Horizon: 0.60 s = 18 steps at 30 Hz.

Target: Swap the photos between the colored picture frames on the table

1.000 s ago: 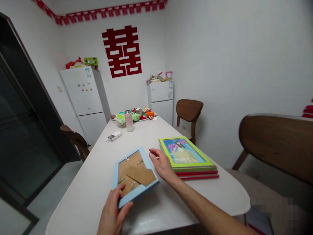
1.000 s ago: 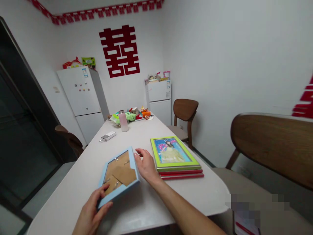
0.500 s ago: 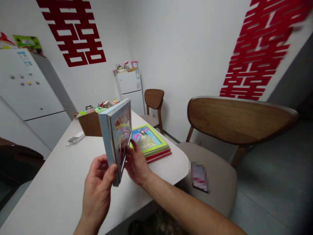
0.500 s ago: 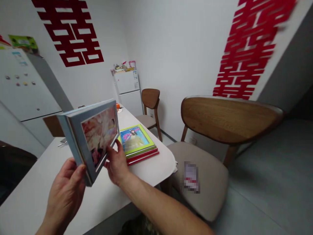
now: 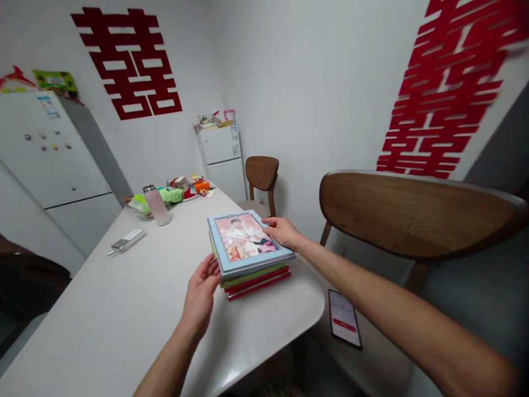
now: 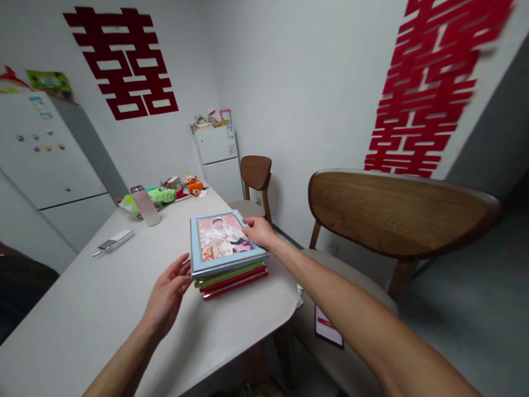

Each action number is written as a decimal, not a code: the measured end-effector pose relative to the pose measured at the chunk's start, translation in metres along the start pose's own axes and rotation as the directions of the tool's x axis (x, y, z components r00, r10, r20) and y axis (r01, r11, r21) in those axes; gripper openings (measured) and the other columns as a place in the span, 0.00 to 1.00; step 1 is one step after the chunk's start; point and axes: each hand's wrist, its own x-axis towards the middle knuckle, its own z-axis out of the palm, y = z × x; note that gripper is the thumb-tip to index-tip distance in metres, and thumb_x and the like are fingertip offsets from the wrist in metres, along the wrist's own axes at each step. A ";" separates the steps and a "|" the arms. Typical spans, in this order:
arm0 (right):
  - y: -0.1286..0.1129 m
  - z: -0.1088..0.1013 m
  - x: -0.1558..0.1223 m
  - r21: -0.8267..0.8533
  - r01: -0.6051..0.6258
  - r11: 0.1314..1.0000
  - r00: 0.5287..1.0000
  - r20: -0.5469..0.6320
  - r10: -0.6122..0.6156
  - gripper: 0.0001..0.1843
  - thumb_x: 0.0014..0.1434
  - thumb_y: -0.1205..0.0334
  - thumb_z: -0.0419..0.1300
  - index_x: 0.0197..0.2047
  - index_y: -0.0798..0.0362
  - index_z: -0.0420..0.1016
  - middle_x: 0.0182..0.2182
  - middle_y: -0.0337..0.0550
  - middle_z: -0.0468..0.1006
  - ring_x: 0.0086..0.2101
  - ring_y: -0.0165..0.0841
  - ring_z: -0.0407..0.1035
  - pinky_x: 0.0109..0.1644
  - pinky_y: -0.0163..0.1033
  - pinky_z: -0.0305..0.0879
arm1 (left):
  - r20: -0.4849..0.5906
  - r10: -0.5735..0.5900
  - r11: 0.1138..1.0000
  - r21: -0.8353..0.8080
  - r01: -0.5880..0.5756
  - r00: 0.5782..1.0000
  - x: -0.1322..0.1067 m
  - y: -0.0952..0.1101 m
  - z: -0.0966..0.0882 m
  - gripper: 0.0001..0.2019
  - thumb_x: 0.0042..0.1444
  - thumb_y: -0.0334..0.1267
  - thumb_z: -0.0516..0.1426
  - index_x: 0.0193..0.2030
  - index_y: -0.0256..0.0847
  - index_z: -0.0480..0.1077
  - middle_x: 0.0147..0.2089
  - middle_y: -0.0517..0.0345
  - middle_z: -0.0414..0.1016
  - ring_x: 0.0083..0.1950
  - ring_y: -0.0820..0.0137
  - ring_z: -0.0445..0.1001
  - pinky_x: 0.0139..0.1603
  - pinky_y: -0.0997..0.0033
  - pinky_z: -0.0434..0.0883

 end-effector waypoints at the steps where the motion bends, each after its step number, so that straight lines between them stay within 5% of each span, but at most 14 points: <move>1: 0.005 0.000 0.004 -0.028 0.007 1.000 1.000 0.007 -0.007 0.22 0.41 0.73 0.58 0.43 0.62 0.70 0.40 0.48 0.74 0.35 0.32 0.68 0.41 0.35 0.62 | 0.013 0.011 0.999 0.048 -0.011 1.000 0.001 -0.005 0.000 0.23 0.40 0.27 0.52 0.47 0.36 0.62 0.47 0.49 0.69 0.50 0.63 0.67 0.50 0.61 0.63; 6: 0.019 0.006 0.013 -0.114 0.012 0.993 0.999 0.049 -0.007 0.19 0.41 0.70 0.58 0.41 0.56 0.72 0.39 0.43 0.75 0.38 0.33 0.68 0.42 0.33 0.61 | 0.033 0.057 0.979 0.193 -0.062 0.998 0.010 -0.019 -0.004 0.20 0.43 0.30 0.51 0.47 0.38 0.63 0.50 0.54 0.68 0.53 0.64 0.63 0.53 0.62 0.60; 11: 0.021 0.007 0.011 -0.129 -0.010 0.992 0.998 0.065 0.019 0.18 0.42 0.64 0.59 0.40 0.53 0.73 0.39 0.41 0.75 0.38 0.33 0.67 0.40 0.32 0.61 | -0.044 0.001 0.976 0.217 0.008 0.999 0.017 -0.031 -0.018 0.22 0.44 0.29 0.51 0.50 0.37 0.61 0.55 0.51 0.62 0.56 0.63 0.58 0.57 0.63 0.54; 18: 0.028 0.001 -0.036 0.053 -0.138 0.989 0.976 0.176 0.126 0.18 0.50 0.52 0.51 0.38 0.56 0.72 0.30 0.44 0.77 0.29 0.33 0.70 0.32 0.36 0.65 | -0.101 -0.104 0.979 0.163 0.120 0.989 0.001 -0.047 -0.021 0.25 0.51 0.45 0.52 0.54 0.35 0.57 0.59 0.46 0.55 0.58 0.60 0.54 0.56 0.63 0.54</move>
